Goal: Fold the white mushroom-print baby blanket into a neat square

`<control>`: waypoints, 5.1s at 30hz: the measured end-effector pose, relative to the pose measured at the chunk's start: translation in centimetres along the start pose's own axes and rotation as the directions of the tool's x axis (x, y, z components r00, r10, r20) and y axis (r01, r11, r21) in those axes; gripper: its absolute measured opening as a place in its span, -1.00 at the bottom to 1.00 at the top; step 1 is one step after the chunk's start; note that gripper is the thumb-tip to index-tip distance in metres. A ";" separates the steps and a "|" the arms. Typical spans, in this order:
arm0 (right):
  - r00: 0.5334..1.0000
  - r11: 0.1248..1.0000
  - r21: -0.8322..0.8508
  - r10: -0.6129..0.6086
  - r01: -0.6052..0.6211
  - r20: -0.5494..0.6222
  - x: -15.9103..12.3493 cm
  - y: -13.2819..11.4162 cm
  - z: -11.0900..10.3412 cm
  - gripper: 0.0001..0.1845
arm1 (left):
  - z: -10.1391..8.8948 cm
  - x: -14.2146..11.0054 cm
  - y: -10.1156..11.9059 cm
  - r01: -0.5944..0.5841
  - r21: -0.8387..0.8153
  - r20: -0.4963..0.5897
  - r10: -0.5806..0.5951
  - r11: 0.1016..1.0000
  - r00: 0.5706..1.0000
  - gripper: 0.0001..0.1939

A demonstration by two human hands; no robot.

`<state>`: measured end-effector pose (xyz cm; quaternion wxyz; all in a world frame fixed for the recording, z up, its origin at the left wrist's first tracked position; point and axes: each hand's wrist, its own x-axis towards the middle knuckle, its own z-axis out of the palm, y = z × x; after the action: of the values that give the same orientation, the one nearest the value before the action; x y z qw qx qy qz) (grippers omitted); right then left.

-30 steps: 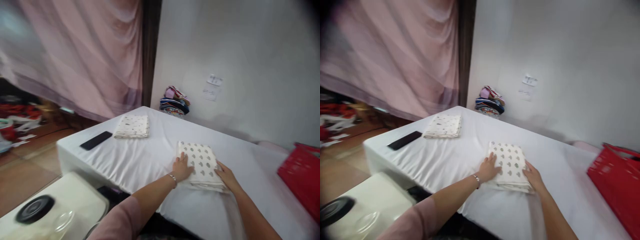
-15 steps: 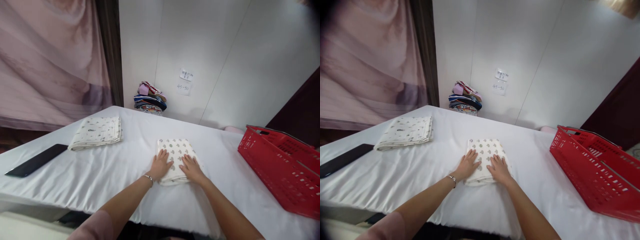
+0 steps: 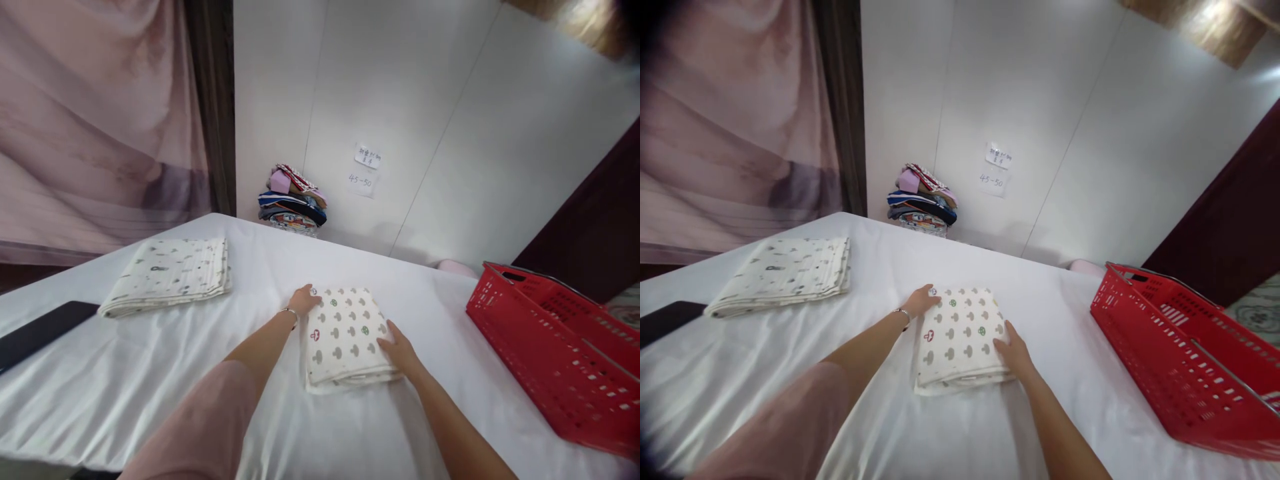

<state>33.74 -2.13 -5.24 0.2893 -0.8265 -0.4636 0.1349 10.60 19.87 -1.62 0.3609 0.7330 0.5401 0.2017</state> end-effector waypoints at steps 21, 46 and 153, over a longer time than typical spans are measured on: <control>0.840 0.821 -0.181 -0.532 0.542 0.102 1.0 -12.9 2.6 -0.58 | -5.8 -5.2 -7.2 0.042 -0.499 -0.232 -0.181 0.866 0.956 -0.40; 0.473 0.454 -0.170 -0.875 0.875 0.099 -6.7 -13.4 4.3 -0.66 | -1.0 -12.1 -7.5 -0.169 -0.116 -0.380 0.114 0.979 0.918 -0.75; 0.874 0.859 -0.209 -0.415 0.468 0.253 13.8 -13.7 8.9 -0.41 | -0.1 -11.9 -5.5 -0.804 0.270 0.137 0.805 0.531 0.577 -0.41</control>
<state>27.25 18.16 -3.44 0.1523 -0.7106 -0.6818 0.0837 2.98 9.62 -4.59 0.1097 0.9443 0.1671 0.2612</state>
